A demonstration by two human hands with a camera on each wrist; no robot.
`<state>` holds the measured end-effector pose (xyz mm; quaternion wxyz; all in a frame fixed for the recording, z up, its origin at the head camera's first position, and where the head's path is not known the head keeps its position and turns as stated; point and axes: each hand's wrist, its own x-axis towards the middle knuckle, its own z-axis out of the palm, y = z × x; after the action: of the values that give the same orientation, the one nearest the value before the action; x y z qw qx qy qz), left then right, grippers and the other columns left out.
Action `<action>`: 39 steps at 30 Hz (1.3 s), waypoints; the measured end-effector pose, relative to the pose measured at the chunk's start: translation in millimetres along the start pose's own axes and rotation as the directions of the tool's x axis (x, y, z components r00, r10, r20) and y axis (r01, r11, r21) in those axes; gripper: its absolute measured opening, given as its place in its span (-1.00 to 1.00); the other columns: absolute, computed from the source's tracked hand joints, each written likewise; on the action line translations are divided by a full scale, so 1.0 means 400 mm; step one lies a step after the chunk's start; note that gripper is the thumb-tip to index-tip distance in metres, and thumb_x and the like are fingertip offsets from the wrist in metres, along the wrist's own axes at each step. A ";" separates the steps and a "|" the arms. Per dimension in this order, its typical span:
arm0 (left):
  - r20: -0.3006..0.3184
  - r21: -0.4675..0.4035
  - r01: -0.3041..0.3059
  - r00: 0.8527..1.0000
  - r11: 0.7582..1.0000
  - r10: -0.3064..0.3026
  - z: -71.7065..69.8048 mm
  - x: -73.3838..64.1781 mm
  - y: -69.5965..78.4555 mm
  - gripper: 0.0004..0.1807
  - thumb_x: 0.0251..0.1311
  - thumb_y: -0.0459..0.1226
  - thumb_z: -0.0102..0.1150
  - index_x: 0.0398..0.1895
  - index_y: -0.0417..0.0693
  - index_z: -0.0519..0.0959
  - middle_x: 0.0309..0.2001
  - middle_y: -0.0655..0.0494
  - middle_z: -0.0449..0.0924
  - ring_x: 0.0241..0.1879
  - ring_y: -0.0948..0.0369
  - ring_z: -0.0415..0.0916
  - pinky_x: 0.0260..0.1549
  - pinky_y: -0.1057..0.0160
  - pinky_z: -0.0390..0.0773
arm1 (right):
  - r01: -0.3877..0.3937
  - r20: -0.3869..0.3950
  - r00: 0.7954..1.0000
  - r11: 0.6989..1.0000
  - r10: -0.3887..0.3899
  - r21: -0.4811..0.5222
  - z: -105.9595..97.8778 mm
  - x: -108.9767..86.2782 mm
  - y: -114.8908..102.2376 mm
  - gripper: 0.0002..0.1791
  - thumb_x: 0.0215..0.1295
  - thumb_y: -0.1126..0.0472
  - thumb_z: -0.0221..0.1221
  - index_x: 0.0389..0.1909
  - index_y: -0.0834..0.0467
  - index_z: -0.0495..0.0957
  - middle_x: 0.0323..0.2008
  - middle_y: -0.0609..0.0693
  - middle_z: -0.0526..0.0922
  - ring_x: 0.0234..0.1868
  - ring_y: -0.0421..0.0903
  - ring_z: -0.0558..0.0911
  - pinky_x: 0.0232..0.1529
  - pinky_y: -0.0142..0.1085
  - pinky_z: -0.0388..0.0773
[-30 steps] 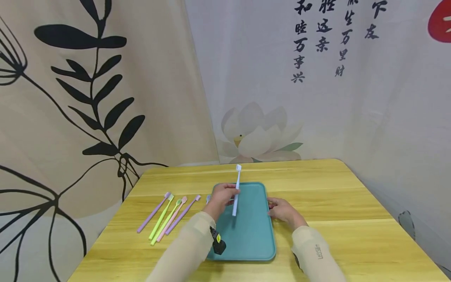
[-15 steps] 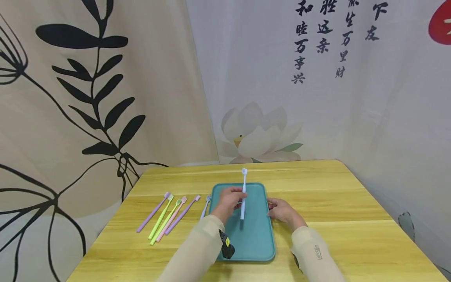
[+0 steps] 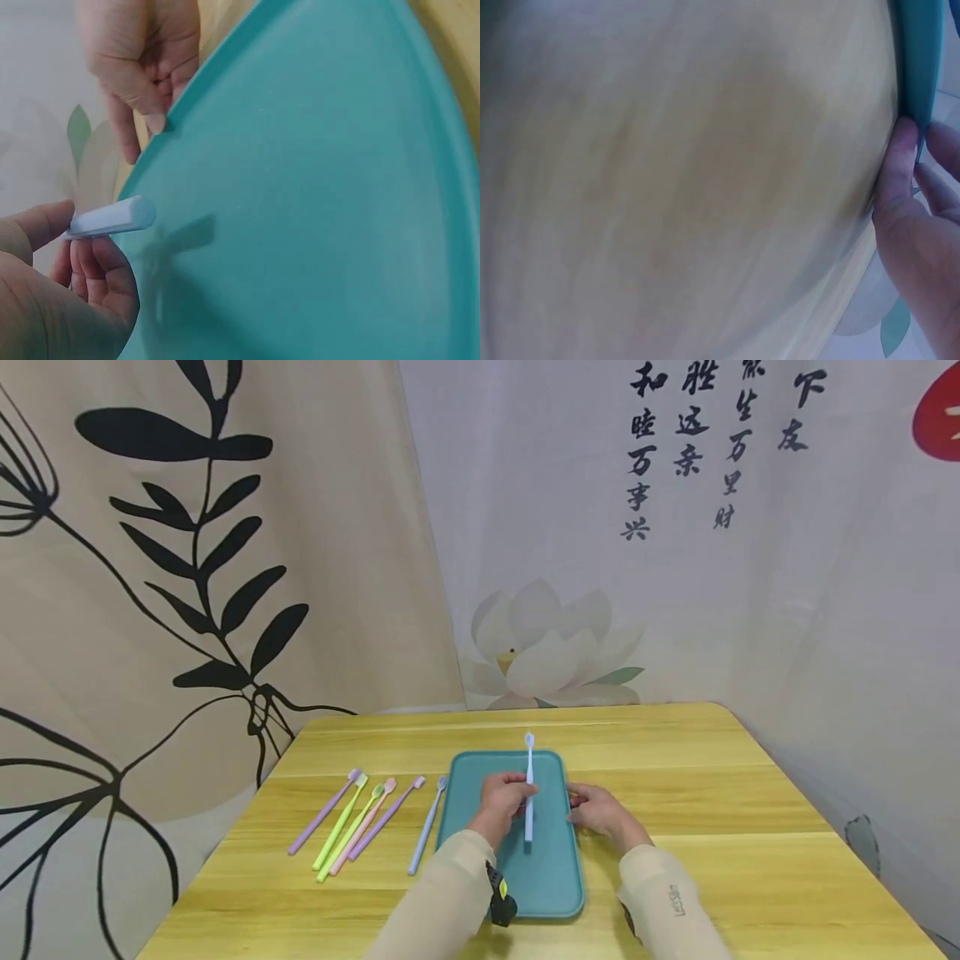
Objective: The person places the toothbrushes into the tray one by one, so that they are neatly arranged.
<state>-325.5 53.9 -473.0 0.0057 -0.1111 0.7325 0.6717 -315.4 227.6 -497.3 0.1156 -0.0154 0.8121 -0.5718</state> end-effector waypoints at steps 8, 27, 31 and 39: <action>-0.033 0.049 -0.019 0.999 0.999 0.021 0.027 -0.005 -0.022 -0.76 -0.01 -0.48 0.43 -0.21 -0.25 0.69 -0.36 -0.02 0.61 -0.40 0.10 0.53 -0.39 0.12 0.57 | -0.018 -0.033 0.999 0.999 0.017 -0.033 0.002 0.006 0.004 -0.31 0.22 0.54 0.12 0.41 0.46 0.20 -0.05 0.23 0.51 -0.22 0.00 0.51 -0.23 -0.22 0.52; -0.039 0.225 0.008 0.999 0.974 0.001 0.052 0.013 -0.027 -0.68 0.03 -0.42 0.42 -0.09 -0.12 0.73 -0.29 0.01 0.65 -0.37 0.13 0.58 -0.34 0.12 0.62 | 0.013 -0.011 1.000 1.000 -0.013 -0.011 0.002 0.003 0.002 -0.29 0.23 0.55 0.12 0.42 0.48 0.16 -0.05 0.27 0.49 -0.19 0.00 0.52 -0.18 -0.20 0.56; -0.041 0.278 0.000 0.999 0.961 0.012 0.052 0.013 -0.025 -0.71 0.03 -0.40 0.43 -0.11 -0.14 0.73 -0.30 0.01 0.65 -0.39 0.14 0.57 -0.36 0.13 0.62 | 0.011 -0.017 1.000 1.000 -0.011 -0.015 0.002 0.005 0.003 -0.30 0.22 0.55 0.13 0.41 0.48 0.18 -0.09 0.24 0.49 -0.23 -0.01 0.51 -0.20 -0.22 0.54; -0.011 0.408 -0.057 0.998 0.911 0.067 0.049 0.004 -0.025 -0.76 0.02 -0.37 0.44 -0.18 -0.16 0.73 -0.31 0.02 0.64 -0.37 0.13 0.55 -0.32 0.13 0.62 | 0.005 -0.026 1.000 1.000 -0.005 -0.017 0.003 0.007 0.005 -0.30 0.21 0.55 0.13 0.41 0.46 0.20 -0.14 0.20 0.48 -0.30 -0.03 0.48 -0.24 -0.24 0.51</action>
<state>-328.3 72.2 -485.0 -0.0016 -0.0924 0.8594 0.5029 -317.6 226.8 -500.0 0.1035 -0.0108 0.8182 -0.5654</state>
